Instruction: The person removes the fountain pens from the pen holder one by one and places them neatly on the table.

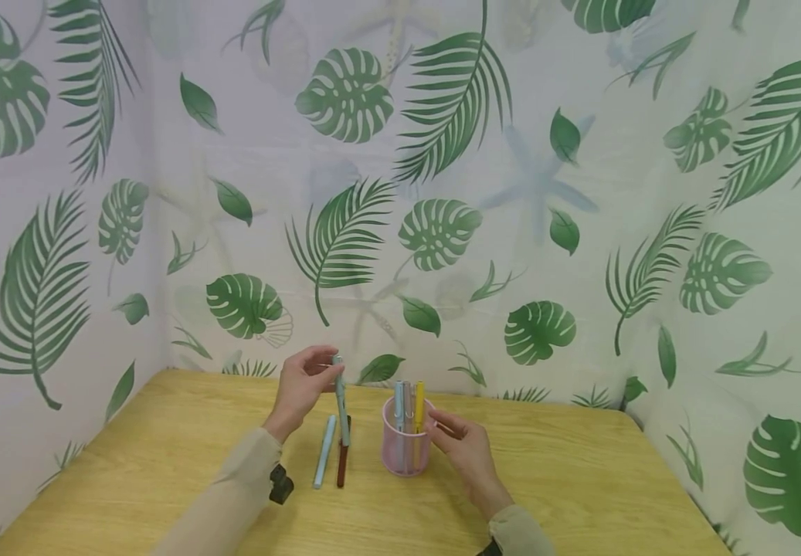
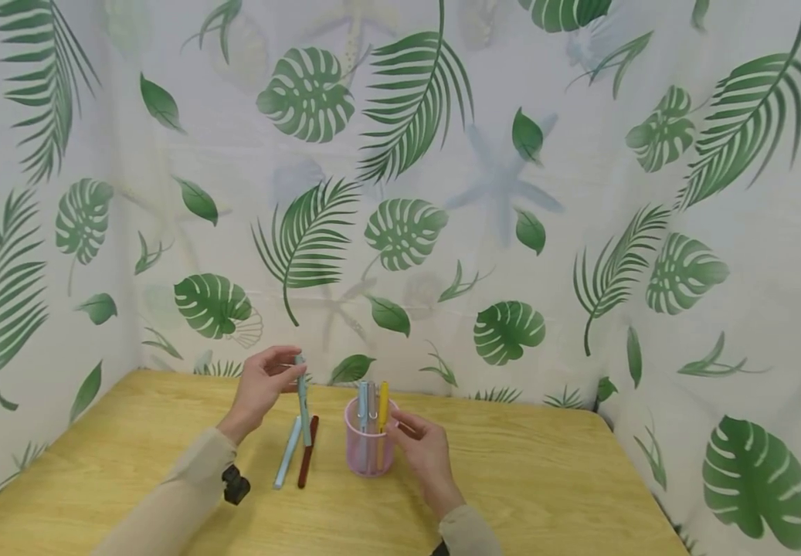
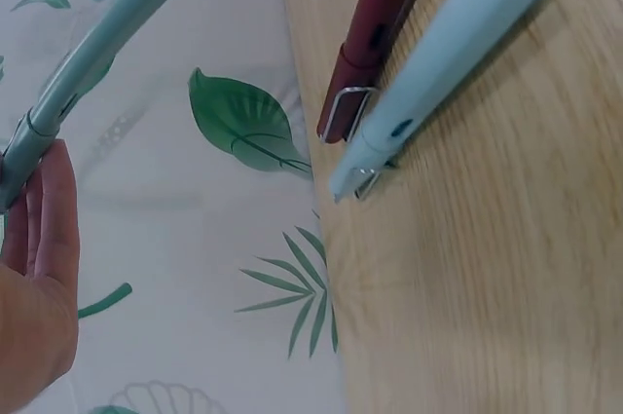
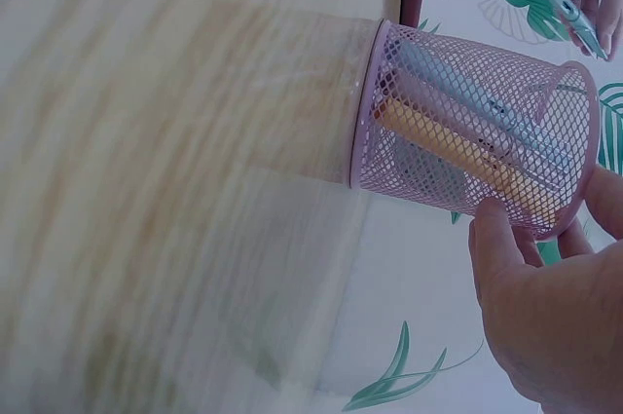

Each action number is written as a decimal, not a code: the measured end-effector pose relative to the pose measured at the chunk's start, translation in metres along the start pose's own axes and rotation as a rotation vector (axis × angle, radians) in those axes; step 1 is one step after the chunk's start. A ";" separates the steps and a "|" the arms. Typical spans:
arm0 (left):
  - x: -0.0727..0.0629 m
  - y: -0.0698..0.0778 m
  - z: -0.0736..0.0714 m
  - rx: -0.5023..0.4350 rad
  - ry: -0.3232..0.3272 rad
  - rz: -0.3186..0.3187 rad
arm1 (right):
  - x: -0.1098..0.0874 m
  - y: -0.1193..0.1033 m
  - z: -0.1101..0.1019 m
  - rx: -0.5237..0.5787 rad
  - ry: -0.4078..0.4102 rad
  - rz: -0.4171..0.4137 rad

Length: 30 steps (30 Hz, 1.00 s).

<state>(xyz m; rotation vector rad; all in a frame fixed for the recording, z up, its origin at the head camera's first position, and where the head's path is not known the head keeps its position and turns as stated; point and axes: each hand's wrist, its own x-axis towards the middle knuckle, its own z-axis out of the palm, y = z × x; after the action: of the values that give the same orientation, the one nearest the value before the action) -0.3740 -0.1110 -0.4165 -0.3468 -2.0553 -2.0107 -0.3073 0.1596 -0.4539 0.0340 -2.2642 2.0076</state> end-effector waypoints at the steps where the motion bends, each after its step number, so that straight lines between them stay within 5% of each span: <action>1: 0.000 -0.001 -0.001 0.004 -0.002 -0.002 | 0.000 0.001 0.000 -0.002 0.005 0.002; 30: -0.006 -0.034 -0.039 0.141 -0.023 -0.248 | 0.002 0.004 0.002 -0.015 0.028 0.021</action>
<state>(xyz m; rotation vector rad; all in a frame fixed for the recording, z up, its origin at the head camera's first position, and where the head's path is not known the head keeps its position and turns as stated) -0.3794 -0.1503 -0.4498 -0.0922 -2.3386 -1.9848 -0.3095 0.1583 -0.4575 -0.0198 -2.2717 1.9879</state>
